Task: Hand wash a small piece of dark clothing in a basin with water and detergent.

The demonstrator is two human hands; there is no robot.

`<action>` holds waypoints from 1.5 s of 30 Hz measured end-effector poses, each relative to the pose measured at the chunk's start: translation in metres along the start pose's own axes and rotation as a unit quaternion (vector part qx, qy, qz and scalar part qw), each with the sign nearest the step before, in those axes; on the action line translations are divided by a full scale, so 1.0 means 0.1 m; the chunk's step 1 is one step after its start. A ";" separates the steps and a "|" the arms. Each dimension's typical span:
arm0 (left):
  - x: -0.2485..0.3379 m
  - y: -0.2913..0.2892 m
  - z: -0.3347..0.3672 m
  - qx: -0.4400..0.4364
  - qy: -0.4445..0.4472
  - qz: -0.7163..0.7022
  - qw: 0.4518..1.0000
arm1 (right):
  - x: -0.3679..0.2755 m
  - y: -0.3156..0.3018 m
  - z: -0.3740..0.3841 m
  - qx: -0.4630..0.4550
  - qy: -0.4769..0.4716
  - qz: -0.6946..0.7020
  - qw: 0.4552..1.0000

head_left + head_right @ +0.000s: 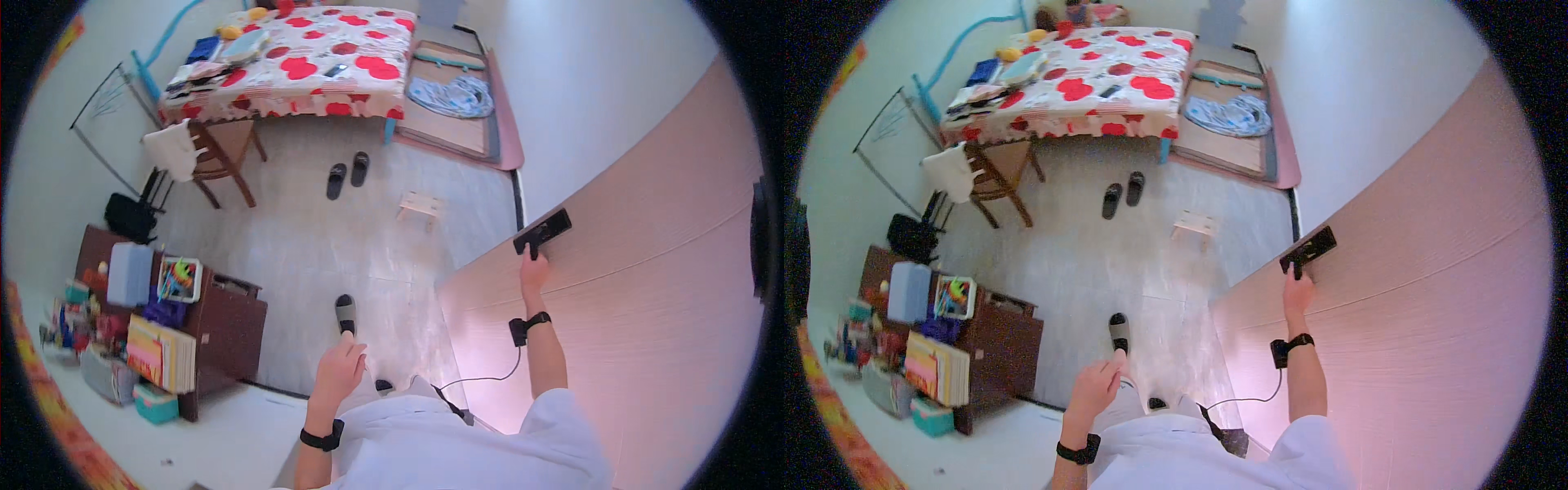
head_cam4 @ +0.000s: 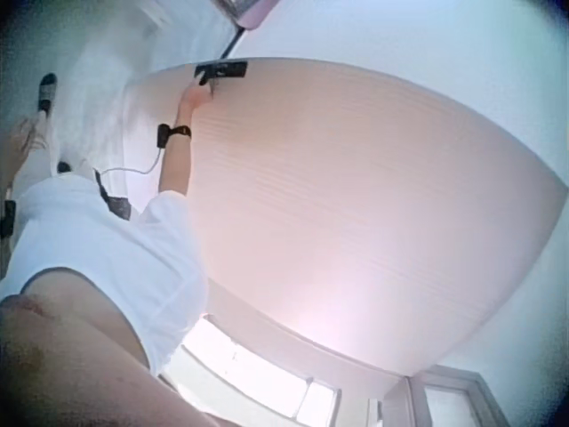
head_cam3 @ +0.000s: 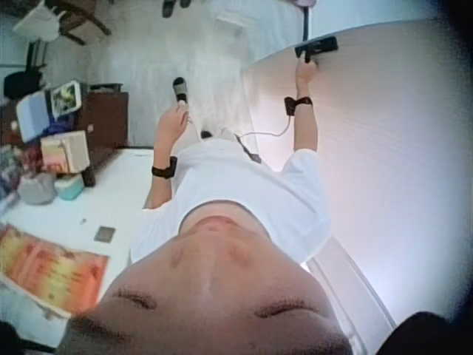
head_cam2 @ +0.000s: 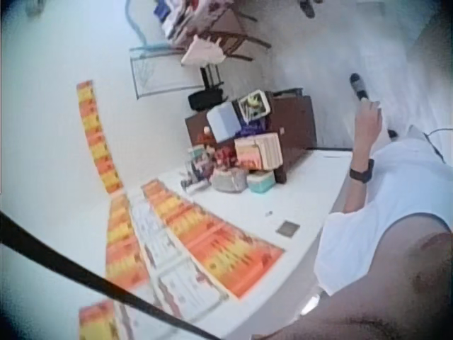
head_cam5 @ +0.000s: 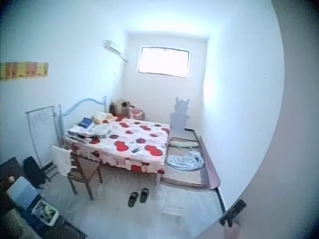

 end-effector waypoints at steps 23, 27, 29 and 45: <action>-3.09 1.81 5.20 -0.347 0.053 0.004 0.936 | 0.82 0.01 -0.06 0.137 0.222 -0.180 0.949; -3.72 2.85 6.03 -0.349 0.055 -0.014 0.935 | 0.57 0.13 -0.05 0.106 0.334 -0.235 0.906; -3.91 3.57 6.34 -0.412 -0.052 -0.118 0.902 | 0.55 0.13 -0.05 0.131 0.336 -0.274 0.892; -5.21 7.56 7.07 -0.432 0.186 0.197 0.860 | -0.01 -0.32 0.18 0.117 0.404 -0.278 0.864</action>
Point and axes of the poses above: each hand's wrist, its own z-axis towards the middle knuckle, its own y-axis out of the palm, x = y × z, the point moved 4 cm from there along z, towards the middle knuckle, and after that the axes turned 10 degrees about y, right-handed, at the moved point
